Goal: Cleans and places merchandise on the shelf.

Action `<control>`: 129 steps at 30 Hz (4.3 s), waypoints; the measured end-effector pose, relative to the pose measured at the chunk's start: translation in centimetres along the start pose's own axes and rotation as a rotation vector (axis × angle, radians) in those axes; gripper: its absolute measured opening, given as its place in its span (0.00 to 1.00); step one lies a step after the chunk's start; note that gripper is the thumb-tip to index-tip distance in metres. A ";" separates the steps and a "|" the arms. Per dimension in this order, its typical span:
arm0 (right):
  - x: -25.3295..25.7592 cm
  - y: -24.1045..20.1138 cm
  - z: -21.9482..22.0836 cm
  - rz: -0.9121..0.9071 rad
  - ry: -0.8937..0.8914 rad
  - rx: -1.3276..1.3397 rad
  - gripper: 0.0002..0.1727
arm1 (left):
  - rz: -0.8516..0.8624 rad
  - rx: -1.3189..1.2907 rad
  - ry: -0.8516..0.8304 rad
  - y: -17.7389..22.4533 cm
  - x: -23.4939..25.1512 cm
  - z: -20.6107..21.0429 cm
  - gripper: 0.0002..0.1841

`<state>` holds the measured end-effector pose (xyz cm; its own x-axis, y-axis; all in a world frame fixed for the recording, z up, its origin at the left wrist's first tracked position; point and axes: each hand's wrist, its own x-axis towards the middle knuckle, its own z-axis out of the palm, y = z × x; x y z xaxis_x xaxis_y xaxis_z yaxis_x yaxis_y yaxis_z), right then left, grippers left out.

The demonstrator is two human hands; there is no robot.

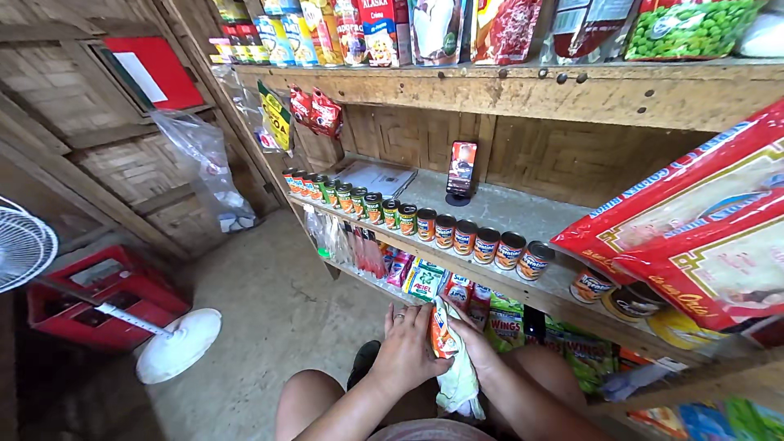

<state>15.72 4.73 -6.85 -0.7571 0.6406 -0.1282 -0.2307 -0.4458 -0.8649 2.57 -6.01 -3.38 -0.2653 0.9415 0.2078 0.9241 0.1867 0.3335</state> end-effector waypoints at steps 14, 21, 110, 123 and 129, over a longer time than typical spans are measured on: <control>-1.4 -0.8 0.5 0.059 0.012 0.468 0.19 | 0.207 -0.373 0.303 -1.8 -0.4 2.6 0.58; -1.1 -0.9 0.3 0.093 0.057 0.369 0.21 | 0.179 -0.245 0.199 -1.5 0.1 0.9 0.55; 0.3 -0.7 0.2 0.256 0.047 0.326 0.20 | 0.225 -0.439 0.180 -2.8 0.2 1.0 0.40; 0.6 -0.7 0.0 0.162 0.162 0.121 0.23 | 0.014 -0.895 0.249 -2.2 0.0 0.0 0.38; 0.3 -0.7 0.1 0.015 0.169 -0.170 0.18 | -0.406 -1.400 0.363 -2.7 0.8 -1.1 0.25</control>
<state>15.57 5.15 -6.27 -0.6434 0.7367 -0.2083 -0.1031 -0.3530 -0.9299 -0.41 -6.11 -3.10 -0.6775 0.7350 0.0281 -0.1753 -0.1985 0.9643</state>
